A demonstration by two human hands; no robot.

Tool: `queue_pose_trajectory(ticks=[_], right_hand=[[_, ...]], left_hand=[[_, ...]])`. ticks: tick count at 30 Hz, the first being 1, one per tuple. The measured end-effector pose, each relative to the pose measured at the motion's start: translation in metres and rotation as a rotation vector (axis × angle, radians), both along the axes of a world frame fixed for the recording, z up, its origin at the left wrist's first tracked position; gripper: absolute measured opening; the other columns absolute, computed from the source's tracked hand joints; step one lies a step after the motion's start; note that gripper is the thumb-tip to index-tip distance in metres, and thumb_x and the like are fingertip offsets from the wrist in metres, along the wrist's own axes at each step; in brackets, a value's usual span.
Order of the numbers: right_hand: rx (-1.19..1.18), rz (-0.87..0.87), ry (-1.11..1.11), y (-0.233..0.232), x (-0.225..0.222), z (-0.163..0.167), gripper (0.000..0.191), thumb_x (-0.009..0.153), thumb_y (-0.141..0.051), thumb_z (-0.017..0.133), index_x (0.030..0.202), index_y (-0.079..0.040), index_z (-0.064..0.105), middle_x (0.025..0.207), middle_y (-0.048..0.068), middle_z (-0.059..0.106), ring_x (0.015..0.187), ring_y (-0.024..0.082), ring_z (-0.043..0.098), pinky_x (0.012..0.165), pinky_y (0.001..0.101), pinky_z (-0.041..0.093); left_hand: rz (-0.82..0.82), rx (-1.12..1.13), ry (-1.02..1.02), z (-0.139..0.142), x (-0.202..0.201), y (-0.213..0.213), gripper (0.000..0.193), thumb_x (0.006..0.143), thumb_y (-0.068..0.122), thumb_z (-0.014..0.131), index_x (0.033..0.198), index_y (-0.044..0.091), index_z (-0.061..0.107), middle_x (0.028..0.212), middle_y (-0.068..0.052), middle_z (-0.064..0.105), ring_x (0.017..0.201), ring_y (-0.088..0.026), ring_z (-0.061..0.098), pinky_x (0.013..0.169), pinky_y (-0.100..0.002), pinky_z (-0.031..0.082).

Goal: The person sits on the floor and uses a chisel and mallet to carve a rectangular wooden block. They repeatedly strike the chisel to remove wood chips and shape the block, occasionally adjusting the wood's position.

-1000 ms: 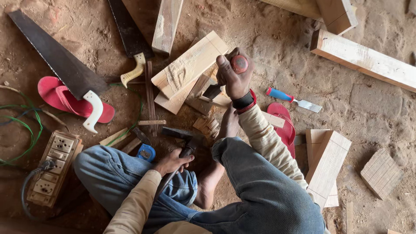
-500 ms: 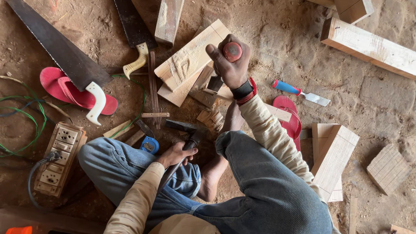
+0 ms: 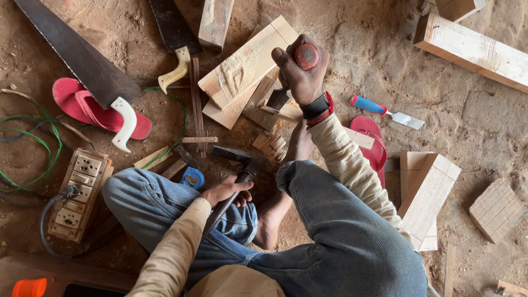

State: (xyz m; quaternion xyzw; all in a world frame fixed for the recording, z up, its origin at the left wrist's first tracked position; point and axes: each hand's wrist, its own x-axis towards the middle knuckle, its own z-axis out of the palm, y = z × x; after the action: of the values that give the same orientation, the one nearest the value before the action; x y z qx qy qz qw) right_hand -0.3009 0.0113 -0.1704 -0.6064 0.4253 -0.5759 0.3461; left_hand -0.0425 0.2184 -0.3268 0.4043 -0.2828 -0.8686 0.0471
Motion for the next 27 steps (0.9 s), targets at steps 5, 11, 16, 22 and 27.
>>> queue_pose_trajectory(ticks=[5, 11, 16, 22, 27], right_hand=[[-0.285, -0.056, 0.151, 0.006, -0.001, -0.030, 0.023, 0.090, -0.019, 0.078, 0.091, -0.006, 0.060, 0.075, 0.007, 0.063, 0.064, 0.016, 0.063, 0.064, 0.0352, 0.058], [-0.019, 0.057, 0.078, 0.041, 0.008, -0.021, 0.017, 0.080, -0.018, 0.074, 0.085, -0.008, 0.062, 0.074, 0.003, 0.067, 0.064, 0.015, 0.067, 0.062, 0.0319, 0.059], [-0.055, 0.033, 0.158, 0.051, 0.017, -0.003, 0.023, 0.080, -0.020, 0.077, 0.090, -0.004, 0.063, 0.082, 0.006, 0.070, 0.072, 0.018, 0.070, 0.071, 0.0336, 0.059], [-0.060, 0.097, 0.034, 0.052, 0.017, -0.019, 0.046, 0.078, -0.017, 0.081, 0.114, 0.001, 0.058, 0.106, 0.011, 0.072, 0.093, 0.022, 0.075, 0.085, 0.0388, 0.065], [-0.144, 0.158, 0.010, 0.054, 0.019, -0.037, 0.069, 0.079, -0.015, 0.080, 0.138, 0.003, 0.050, 0.127, 0.017, 0.068, 0.114, 0.032, 0.070, 0.104, 0.0454, 0.058]], left_hand=[[0.085, 0.024, 0.019, 0.005, -0.004, 0.005, 0.044, 0.088, 0.025, 0.078, 0.119, 0.005, 0.053, 0.069, -0.001, 0.056, 0.045, -0.009, 0.050, 0.037, -0.024, 0.040], [0.127, -0.284, -0.157, 0.100, -0.001, -0.009, 0.028, 0.091, 0.021, 0.074, 0.102, 0.006, 0.053, 0.062, -0.004, 0.052, 0.041, -0.011, 0.049, 0.035, -0.027, 0.040], [0.171, -1.022, -0.148, 0.254, 0.025, -0.051, 0.049, 0.086, 0.041, 0.075, 0.109, 0.003, 0.055, 0.062, 0.000, 0.054, 0.040, -0.011, 0.054, 0.036, -0.026, 0.044], [0.128, -1.934, -0.444, 0.333, 0.020, -0.093, 0.022, 0.101, 0.022, 0.067, 0.113, 0.004, 0.063, 0.075, -0.007, 0.067, 0.056, -0.019, 0.063, 0.051, -0.035, 0.048], [-0.094, -1.675, -0.640, 0.320, -0.013, -0.109, 0.025, 0.094, 0.014, 0.070, 0.116, 0.002, 0.064, 0.073, -0.016, 0.070, 0.063, -0.031, 0.068, 0.055, -0.039, 0.051]])
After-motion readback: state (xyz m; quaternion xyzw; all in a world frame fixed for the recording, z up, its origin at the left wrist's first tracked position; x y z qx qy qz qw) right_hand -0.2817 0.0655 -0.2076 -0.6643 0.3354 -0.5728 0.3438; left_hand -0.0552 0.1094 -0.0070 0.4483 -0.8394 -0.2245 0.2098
